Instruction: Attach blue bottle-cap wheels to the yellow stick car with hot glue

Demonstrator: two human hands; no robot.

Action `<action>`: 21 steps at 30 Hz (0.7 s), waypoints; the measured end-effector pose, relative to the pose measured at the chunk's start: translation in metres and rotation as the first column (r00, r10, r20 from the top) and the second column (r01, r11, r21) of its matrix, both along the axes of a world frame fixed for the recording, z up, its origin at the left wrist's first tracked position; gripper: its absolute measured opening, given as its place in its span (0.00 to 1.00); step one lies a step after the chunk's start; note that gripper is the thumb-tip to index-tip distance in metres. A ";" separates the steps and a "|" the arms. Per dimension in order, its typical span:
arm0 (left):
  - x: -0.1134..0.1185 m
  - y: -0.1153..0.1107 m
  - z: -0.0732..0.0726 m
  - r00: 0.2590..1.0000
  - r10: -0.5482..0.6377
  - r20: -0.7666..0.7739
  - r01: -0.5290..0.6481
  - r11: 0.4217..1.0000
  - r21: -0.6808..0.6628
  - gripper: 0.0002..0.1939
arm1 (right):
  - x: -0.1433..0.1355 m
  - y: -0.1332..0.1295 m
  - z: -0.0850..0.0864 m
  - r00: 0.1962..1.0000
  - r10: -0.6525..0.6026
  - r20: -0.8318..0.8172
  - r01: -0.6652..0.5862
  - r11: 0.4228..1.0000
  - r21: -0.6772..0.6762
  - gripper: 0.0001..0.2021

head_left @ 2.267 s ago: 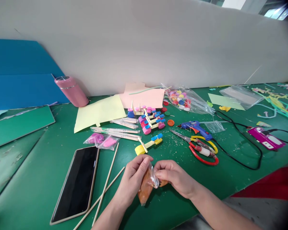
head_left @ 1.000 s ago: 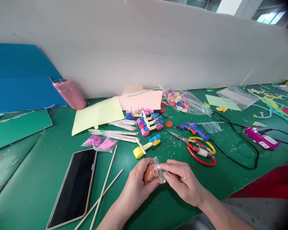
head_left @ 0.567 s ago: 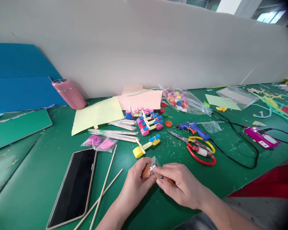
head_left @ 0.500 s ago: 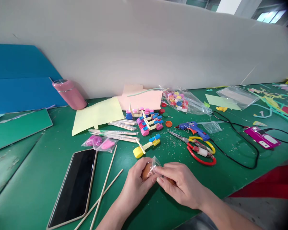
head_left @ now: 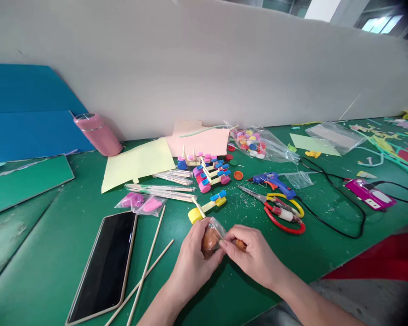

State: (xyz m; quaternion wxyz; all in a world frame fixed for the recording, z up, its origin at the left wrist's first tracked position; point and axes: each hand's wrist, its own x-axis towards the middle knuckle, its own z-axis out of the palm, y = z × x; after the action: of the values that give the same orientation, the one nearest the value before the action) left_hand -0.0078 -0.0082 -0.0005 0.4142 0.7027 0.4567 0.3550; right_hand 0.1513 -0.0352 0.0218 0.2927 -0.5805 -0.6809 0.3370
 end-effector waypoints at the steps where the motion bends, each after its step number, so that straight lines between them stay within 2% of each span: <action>1: 0.000 0.000 0.002 0.999 -0.031 0.022 0.031 0.999 -0.020 0.22 | 0.001 0.000 0.000 1.000 0.008 -0.002 -0.008 1.000 0.008 0.12; 4: -0.003 0.001 0.008 0.985 -0.108 0.136 0.130 0.978 -0.165 0.18 | 0.007 0.001 0.003 0.997 0.079 -0.002 -0.079 0.997 0.024 0.12; 6: -0.005 0.003 0.011 0.969 -0.105 0.224 0.164 0.950 -0.267 0.14 | 0.011 0.001 0.005 0.988 0.156 -0.006 -0.155 0.987 0.027 0.12; 8: -0.006 0.006 0.012 0.954 -0.085 0.287 0.177 0.934 -0.311 0.09 | 0.013 0.002 0.008 0.977 0.211 -0.020 -0.211 0.977 0.028 0.12; 13: -0.008 0.008 0.011 0.933 -0.056 0.354 0.169 0.939 -0.298 0.12 | 0.017 0.006 0.009 0.975 0.205 -0.091 -0.203 0.979 0.027 0.13; 17: -0.008 0.007 0.014 0.923 -0.138 0.359 0.240 0.936 -0.258 0.06 | 0.021 0.007 0.007 0.977 0.181 -0.114 -0.179 0.983 0.034 0.12; 21: -0.007 0.007 0.017 0.933 -0.203 0.298 0.270 0.941 -0.204 0.07 | 0.023 0.007 0.008 0.976 0.188 -0.112 -0.183 0.982 0.053 0.12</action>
State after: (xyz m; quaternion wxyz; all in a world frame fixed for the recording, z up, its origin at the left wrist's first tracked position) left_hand -0.0148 -0.0013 0.0162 0.5955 0.6415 0.3464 0.3373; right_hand 0.1739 -0.0284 0.0295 0.3114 -0.4876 -0.7210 0.3815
